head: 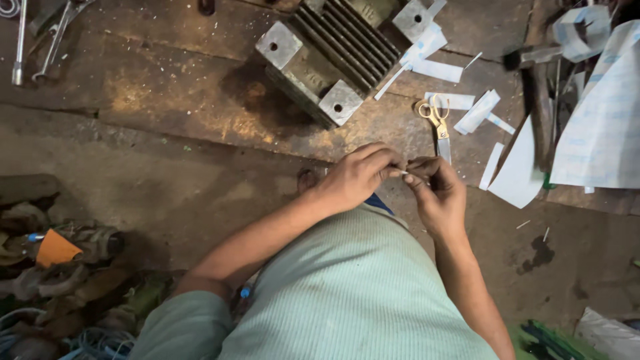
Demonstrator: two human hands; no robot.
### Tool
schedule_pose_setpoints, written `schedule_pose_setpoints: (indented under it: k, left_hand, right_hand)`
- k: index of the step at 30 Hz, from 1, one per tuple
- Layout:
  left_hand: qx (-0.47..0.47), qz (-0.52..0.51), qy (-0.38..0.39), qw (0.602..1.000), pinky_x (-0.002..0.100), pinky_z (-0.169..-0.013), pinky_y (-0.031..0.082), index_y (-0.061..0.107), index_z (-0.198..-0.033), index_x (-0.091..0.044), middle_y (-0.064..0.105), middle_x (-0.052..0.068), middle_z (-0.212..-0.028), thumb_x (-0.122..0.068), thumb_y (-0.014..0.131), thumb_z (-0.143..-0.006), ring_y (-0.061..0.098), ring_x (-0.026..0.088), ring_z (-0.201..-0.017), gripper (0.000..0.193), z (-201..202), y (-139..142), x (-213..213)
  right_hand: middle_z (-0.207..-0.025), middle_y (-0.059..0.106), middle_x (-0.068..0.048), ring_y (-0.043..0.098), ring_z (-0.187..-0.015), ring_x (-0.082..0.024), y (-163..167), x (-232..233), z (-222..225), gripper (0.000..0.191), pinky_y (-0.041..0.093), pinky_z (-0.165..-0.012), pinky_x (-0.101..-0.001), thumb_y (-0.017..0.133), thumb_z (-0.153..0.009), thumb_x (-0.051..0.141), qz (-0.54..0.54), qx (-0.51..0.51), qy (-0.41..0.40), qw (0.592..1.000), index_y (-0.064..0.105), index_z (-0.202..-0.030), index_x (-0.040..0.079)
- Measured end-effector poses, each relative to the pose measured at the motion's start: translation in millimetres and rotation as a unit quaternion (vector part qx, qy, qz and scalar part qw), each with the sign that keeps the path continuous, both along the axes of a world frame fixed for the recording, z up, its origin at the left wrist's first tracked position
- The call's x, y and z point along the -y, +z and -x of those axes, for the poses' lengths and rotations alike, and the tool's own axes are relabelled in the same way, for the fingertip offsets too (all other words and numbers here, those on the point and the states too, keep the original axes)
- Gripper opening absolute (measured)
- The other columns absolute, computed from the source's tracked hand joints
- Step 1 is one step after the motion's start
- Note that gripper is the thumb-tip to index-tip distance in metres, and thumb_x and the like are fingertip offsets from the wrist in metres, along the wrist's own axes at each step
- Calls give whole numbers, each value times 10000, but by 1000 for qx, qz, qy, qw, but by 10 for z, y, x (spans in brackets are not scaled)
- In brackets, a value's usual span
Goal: The person repeatedly cuts small strips of white material with scissors and inserts them into the slots of a metal motor housing. The person handles the motor housing and strips one at a time, placing each strip into a slot.
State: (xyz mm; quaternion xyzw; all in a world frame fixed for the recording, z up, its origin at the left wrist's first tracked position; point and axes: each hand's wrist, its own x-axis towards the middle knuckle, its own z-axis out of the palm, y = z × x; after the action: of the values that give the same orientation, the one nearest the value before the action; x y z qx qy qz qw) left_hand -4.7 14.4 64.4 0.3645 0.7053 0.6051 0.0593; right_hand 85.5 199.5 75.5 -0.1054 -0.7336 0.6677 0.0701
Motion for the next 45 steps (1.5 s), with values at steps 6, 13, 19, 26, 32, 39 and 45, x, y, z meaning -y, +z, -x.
schedule_pose_setpoints:
  k: [6, 13, 19, 26, 32, 39, 45]
  left_hand:
    - [72, 109, -46, 990, 387, -793, 618, 535, -1268, -52, 689, 159, -1094, -173, 739, -937, 734, 289, -961, 407, 51, -159, 3]
    - [70, 240, -107, 962, 433, -776, 590, 551, -1315, -51, 675, 169, -1024, -108, 711, -901, 692, 297, -911, 448, 120, -317, 90]
    - [23, 24, 6, 999, 378, -904, 575, 679, -1068, -51, 708, 98, -1075, -115, 723, -933, 713, 280, -1020, 156, 94, -337, -193]
    - [53, 27, 21, 998, 391, -870, 572, 685, -1042, -15, 697, 131, -1028, -12, 702, -897, 703, 312, -994, 146, 43, -298, -179]
    - [99, 3, 15, 995, 349, -851, 593, 704, -1013, -32, 732, 92, -993, 34, 705, -879, 744, 246, -948, 149, 69, -355, -314]
    - [127, -6, -10, 992, 335, -842, 594, 685, -1026, -31, 723, 91, -1003, 9, 719, -890, 741, 230, -955, 146, 97, -367, -399]
    - [111, 3, -20, 994, 340, -817, 592, 654, -1044, -25, 709, 89, -982, -49, 734, -921, 734, 212, -933, 149, 57, -330, -493]
  right_hand:
    - [-1106, 713, -92, 650, -996, -114, -120, -126, -21, 226, 535, -855, -267, 712, -965, 37, -66, 104, 19, 992, 649, -1176, -16]
    - [-953, 739, -87, 679, -870, -114, 21, -140, -16, 295, 555, -779, -261, 755, -944, 84, -147, 106, -43, 983, 650, -1196, -30]
    - [-976, 762, -96, 724, -883, -103, 162, 68, 22, 157, 591, -791, -252, 748, -996, 82, -157, 53, -67, 984, 708, -1098, -31]
    - [-987, 750, -87, 728, -847, -165, 379, 135, 75, 135, 576, -748, -276, 809, -873, 6, -295, -9, -19, 955, 754, -996, 4]
    - [-939, 728, -94, 722, -814, -168, 362, 144, 98, 120, 582, -604, -247, 824, -851, 11, -316, -5, -42, 948, 743, -939, -4]
    - [-980, 741, -76, 733, -884, -175, 315, -26, 76, 150, 582, -781, -283, 821, -854, 3, -271, -43, -43, 961, 733, -974, -15]
    - [-1005, 735, -97, 736, -912, -177, 336, -76, 25, 158, 586, -796, -292, 823, -869, 11, -294, -53, -59, 952, 722, -985, -26]
